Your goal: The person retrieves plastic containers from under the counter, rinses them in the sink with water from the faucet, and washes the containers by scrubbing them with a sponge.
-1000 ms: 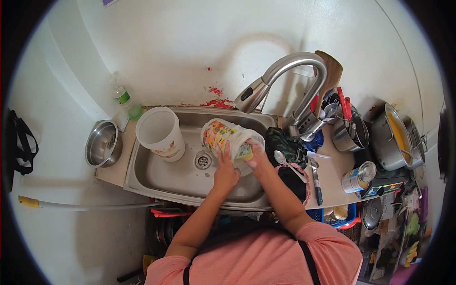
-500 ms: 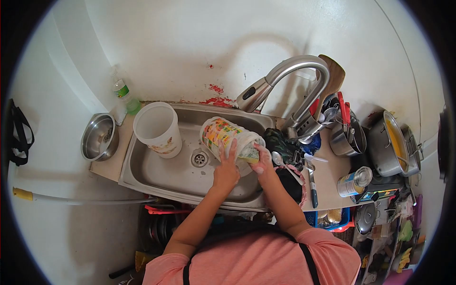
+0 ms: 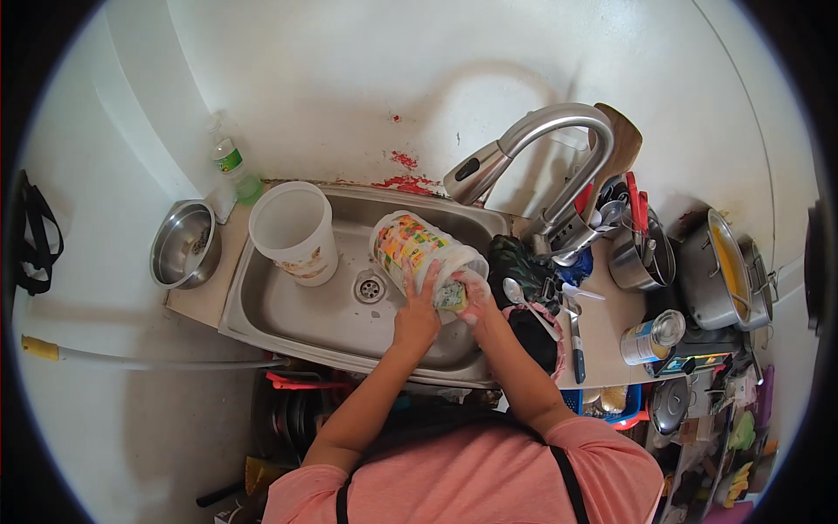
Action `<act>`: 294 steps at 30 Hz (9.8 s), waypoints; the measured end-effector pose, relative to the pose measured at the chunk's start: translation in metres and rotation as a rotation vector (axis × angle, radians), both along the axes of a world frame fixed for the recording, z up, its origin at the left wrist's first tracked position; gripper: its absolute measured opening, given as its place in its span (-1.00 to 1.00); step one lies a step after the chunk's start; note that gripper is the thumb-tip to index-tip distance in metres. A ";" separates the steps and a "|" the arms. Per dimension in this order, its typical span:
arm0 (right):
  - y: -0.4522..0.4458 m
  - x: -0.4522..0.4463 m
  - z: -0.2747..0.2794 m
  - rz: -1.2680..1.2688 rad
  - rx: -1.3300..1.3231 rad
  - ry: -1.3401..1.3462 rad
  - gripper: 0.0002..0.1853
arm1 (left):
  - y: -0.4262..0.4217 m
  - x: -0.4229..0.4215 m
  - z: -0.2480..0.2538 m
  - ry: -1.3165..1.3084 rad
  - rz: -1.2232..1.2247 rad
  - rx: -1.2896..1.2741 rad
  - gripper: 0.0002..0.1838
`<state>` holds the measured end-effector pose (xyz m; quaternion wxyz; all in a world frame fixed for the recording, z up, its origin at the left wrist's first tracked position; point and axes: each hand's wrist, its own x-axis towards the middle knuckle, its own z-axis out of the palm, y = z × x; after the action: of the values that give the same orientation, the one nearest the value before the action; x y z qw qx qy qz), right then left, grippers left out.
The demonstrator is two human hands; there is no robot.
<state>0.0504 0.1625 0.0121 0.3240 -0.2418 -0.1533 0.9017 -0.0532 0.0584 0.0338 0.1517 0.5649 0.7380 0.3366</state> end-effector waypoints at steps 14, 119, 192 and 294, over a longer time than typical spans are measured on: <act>0.005 -0.001 0.010 0.015 0.040 0.058 -0.49 | -0.003 -0.010 0.008 -0.026 0.007 -0.005 -0.07; 0.068 -0.088 -0.152 0.249 1.640 -1.509 -0.71 | 0.069 -0.029 0.076 0.379 -0.428 0.023 -0.52; 0.055 -0.087 -0.121 0.385 1.472 -1.066 -0.77 | 0.106 -0.025 0.067 0.558 -0.409 0.007 -0.53; 0.060 -0.056 0.114 0.198 2.688 -1.004 -0.79 | 0.040 -0.086 0.034 -0.052 0.062 0.221 -0.57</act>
<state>-0.0059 0.2226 0.1256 0.1523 -0.0332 -0.9842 -0.0844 -0.1395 0.0986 0.0682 0.0972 0.5462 0.7094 0.4348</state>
